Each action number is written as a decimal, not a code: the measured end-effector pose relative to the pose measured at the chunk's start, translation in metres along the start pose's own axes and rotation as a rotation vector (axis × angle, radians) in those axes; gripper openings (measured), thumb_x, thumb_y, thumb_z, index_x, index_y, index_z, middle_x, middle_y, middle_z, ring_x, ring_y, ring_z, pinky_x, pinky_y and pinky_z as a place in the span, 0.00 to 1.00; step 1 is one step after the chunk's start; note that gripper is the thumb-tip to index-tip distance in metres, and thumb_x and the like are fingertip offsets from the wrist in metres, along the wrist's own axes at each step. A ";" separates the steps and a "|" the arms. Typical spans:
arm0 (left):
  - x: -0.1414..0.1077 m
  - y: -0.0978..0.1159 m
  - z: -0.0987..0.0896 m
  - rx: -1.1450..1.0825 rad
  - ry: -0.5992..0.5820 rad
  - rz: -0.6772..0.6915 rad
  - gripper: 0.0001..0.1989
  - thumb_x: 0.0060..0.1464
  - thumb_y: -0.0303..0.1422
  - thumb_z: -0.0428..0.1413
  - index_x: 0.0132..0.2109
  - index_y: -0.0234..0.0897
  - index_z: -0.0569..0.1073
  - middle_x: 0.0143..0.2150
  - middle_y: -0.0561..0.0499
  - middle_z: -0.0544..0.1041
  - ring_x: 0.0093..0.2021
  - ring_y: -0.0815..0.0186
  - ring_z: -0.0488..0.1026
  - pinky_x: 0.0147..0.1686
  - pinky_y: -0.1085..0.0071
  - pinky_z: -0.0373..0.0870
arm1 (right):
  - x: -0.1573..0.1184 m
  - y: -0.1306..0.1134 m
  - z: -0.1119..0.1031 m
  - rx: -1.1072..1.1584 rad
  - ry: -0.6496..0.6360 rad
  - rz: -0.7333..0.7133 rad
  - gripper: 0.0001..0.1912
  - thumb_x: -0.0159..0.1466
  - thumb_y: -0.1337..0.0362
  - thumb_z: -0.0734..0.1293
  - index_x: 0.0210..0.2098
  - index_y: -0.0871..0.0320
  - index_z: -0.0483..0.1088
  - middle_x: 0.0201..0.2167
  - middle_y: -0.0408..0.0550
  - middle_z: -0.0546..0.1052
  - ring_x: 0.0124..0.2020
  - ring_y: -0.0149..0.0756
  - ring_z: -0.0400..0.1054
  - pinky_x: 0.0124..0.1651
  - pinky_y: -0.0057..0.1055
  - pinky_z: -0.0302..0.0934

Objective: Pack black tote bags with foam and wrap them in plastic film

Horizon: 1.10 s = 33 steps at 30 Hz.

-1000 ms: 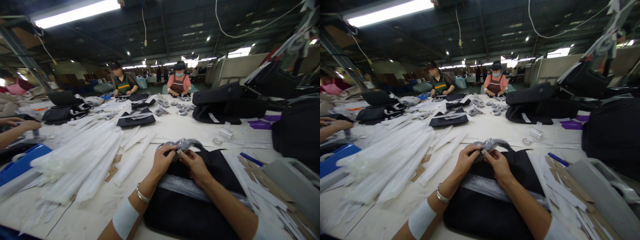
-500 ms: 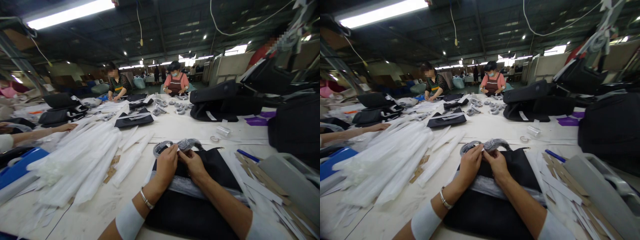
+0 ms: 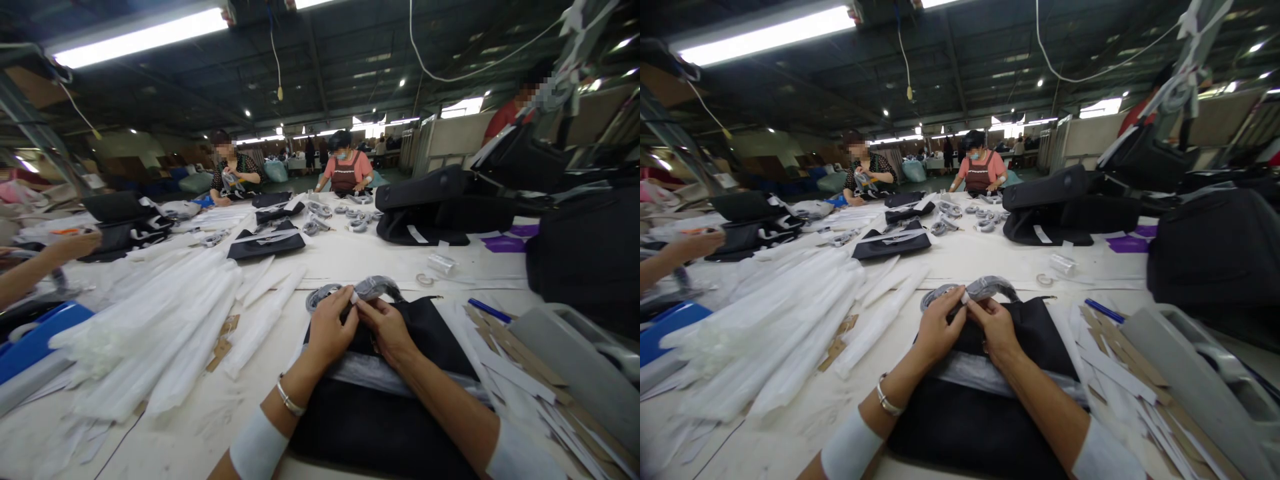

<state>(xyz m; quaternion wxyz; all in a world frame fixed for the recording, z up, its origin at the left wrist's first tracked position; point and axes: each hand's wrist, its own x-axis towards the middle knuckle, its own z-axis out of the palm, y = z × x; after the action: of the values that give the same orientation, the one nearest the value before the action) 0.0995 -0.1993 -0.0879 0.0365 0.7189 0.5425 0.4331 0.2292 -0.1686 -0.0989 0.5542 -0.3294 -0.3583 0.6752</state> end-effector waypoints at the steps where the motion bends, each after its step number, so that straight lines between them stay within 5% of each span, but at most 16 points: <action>1: 0.002 -0.002 -0.003 -0.071 0.021 -0.059 0.19 0.59 0.31 0.53 0.57 0.41 0.73 0.56 0.46 0.77 0.57 0.58 0.73 0.60 0.58 0.68 | 0.000 0.000 0.000 -0.011 -0.008 -0.002 0.21 0.48 0.59 0.79 0.40 0.58 0.78 0.42 0.49 0.81 0.45 0.40 0.75 0.52 0.34 0.69; 5: 0.009 -0.016 -0.012 -0.240 0.008 -0.201 0.15 0.57 0.38 0.58 0.51 0.42 0.78 0.51 0.48 0.80 0.53 0.58 0.75 0.57 0.58 0.69 | 0.001 0.001 -0.002 -0.053 -0.054 -0.020 0.22 0.50 0.57 0.78 0.42 0.58 0.77 0.43 0.49 0.81 0.44 0.39 0.75 0.50 0.34 0.70; 11: 0.013 -0.024 -0.016 -0.398 -0.062 -0.191 0.14 0.55 0.38 0.59 0.47 0.39 0.77 0.48 0.47 0.81 0.50 0.58 0.77 0.55 0.60 0.70 | 0.000 -0.003 0.003 -0.126 -0.068 -0.023 0.21 0.49 0.55 0.78 0.38 0.59 0.77 0.36 0.47 0.81 0.36 0.35 0.75 0.45 0.33 0.71; 16: 0.012 -0.026 -0.018 -0.419 -0.022 -0.327 0.23 0.49 0.43 0.63 0.51 0.39 0.73 0.46 0.45 0.81 0.50 0.55 0.77 0.53 0.57 0.71 | -0.016 -0.047 -0.006 -0.617 -0.288 -0.009 0.18 0.58 0.56 0.71 0.45 0.58 0.77 0.32 0.47 0.81 0.32 0.38 0.76 0.41 0.36 0.72; 19: 0.012 -0.027 -0.018 -0.401 -0.021 -0.371 0.25 0.47 0.46 0.64 0.51 0.41 0.72 0.46 0.45 0.81 0.50 0.54 0.77 0.53 0.57 0.71 | -0.045 -0.099 -0.047 -1.079 -0.214 -0.300 0.16 0.61 0.58 0.67 0.47 0.54 0.77 0.42 0.47 0.81 0.43 0.41 0.76 0.51 0.39 0.68; 23: 0.011 -0.028 -0.017 -0.369 -0.019 -0.343 0.23 0.46 0.47 0.64 0.47 0.41 0.73 0.45 0.46 0.81 0.50 0.54 0.77 0.54 0.58 0.70 | -0.098 -0.172 -0.151 -1.640 0.271 -0.558 0.17 0.63 0.55 0.64 0.45 0.55 0.77 0.50 0.52 0.78 0.55 0.48 0.69 0.62 0.46 0.58; 26: 0.011 -0.031 -0.015 -0.328 -0.004 -0.325 0.23 0.46 0.48 0.63 0.46 0.41 0.74 0.46 0.47 0.80 0.49 0.54 0.77 0.54 0.57 0.70 | -0.132 -0.210 -0.228 -1.850 0.612 -0.450 0.21 0.60 0.51 0.64 0.40 0.60 0.79 0.53 0.61 0.75 0.60 0.56 0.64 0.64 0.52 0.53; 28: 0.011 -0.033 -0.014 -0.316 0.005 -0.320 0.23 0.45 0.48 0.63 0.46 0.41 0.74 0.46 0.48 0.80 0.49 0.55 0.77 0.54 0.58 0.70 | -0.150 -0.220 -0.259 -1.829 0.689 -0.280 0.21 0.58 0.48 0.65 0.35 0.60 0.80 0.54 0.62 0.74 0.59 0.59 0.64 0.64 0.52 0.53; 33: 0.011 -0.032 -0.016 -0.278 -0.013 -0.331 0.22 0.46 0.49 0.62 0.45 0.41 0.75 0.46 0.49 0.80 0.48 0.55 0.77 0.54 0.58 0.69 | -0.170 -0.216 -0.267 -1.281 0.681 -0.001 0.21 0.56 0.44 0.68 0.32 0.54 0.81 0.56 0.55 0.74 0.60 0.56 0.64 0.63 0.48 0.55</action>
<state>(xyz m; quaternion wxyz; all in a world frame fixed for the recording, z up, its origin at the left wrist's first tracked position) 0.0650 -0.1843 -0.0884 0.2096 0.6109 0.5878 0.4872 0.5933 -0.2763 -0.0482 0.3337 -0.7813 -0.4911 0.1924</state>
